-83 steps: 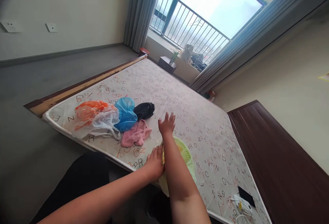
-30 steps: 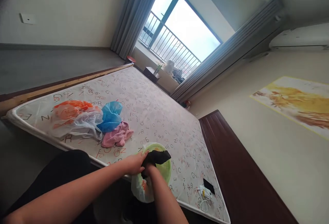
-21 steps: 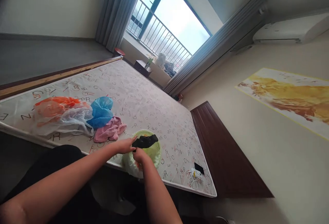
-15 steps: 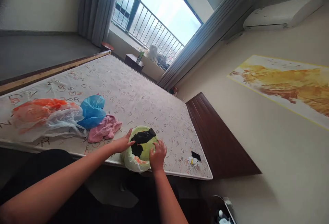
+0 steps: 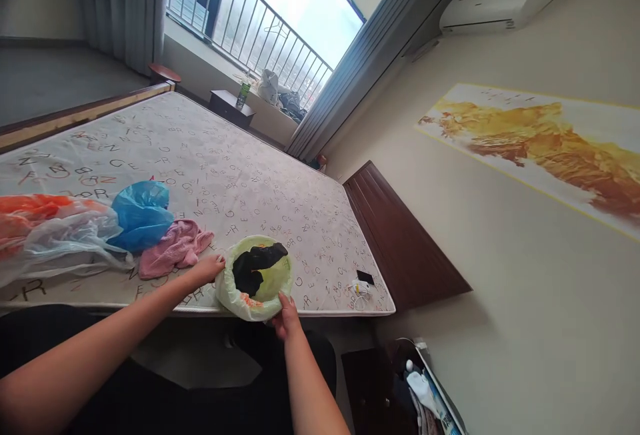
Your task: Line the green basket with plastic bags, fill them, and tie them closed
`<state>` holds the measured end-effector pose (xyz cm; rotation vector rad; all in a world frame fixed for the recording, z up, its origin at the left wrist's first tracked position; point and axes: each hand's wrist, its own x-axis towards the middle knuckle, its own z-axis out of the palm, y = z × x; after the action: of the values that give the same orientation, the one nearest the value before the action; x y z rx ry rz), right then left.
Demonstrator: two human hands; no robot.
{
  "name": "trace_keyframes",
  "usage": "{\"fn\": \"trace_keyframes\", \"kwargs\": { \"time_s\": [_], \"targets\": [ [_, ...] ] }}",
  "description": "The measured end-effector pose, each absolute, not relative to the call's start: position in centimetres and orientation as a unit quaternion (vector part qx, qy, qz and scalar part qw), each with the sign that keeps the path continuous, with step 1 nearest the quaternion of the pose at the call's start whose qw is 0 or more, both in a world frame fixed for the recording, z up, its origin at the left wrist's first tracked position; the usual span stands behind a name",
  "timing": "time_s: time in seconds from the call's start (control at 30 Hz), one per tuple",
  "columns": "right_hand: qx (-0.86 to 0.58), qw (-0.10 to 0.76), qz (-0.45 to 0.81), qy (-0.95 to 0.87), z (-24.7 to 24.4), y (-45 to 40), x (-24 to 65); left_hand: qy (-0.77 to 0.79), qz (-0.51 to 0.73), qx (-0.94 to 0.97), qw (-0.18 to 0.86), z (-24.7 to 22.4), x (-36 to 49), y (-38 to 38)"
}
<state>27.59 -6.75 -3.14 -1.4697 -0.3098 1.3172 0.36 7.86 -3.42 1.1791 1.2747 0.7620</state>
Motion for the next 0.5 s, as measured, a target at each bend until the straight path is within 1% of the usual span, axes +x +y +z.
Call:
{"fn": "trace_keyframes", "kwargs": {
  "time_s": [0.03,0.1,0.17,0.23,0.33,0.4,0.43,0.5],
  "targets": [
    [-0.629,0.542,0.541,-0.136,-3.1,-6.4,27.3,0.547,0.338,0.504,0.576,-3.1,0.0,8.2],
    [-0.677,0.541,0.466,-0.176,-3.1,-6.0,26.6,0.546,0.392,0.512,0.536,-2.0,-1.0,8.8],
    [-0.732,0.531,0.362,-0.229,-3.2,-5.7,25.9,0.542,0.445,0.542,0.463,-0.7,-1.9,9.2],
    [-0.765,0.513,0.287,-0.263,-3.2,-5.5,25.1,0.543,0.474,0.582,0.378,0.7,-2.2,8.9],
    [-0.783,0.498,0.244,-0.282,-2.9,-5.4,23.8,0.531,0.493,0.642,0.250,2.2,-1.2,7.1],
    [-0.788,0.489,0.224,-0.300,-2.5,-5.5,22.7,0.488,0.482,0.701,0.194,2.5,0.2,5.4],
    [-0.787,0.481,0.222,-0.316,-2.3,-5.6,22.2,0.459,0.463,0.735,0.184,2.5,0.9,4.5],
    [-0.768,0.455,0.253,-0.374,-2.0,-5.9,21.0,0.398,0.414,0.795,0.196,1.9,2.4,3.1]
  ]
}}
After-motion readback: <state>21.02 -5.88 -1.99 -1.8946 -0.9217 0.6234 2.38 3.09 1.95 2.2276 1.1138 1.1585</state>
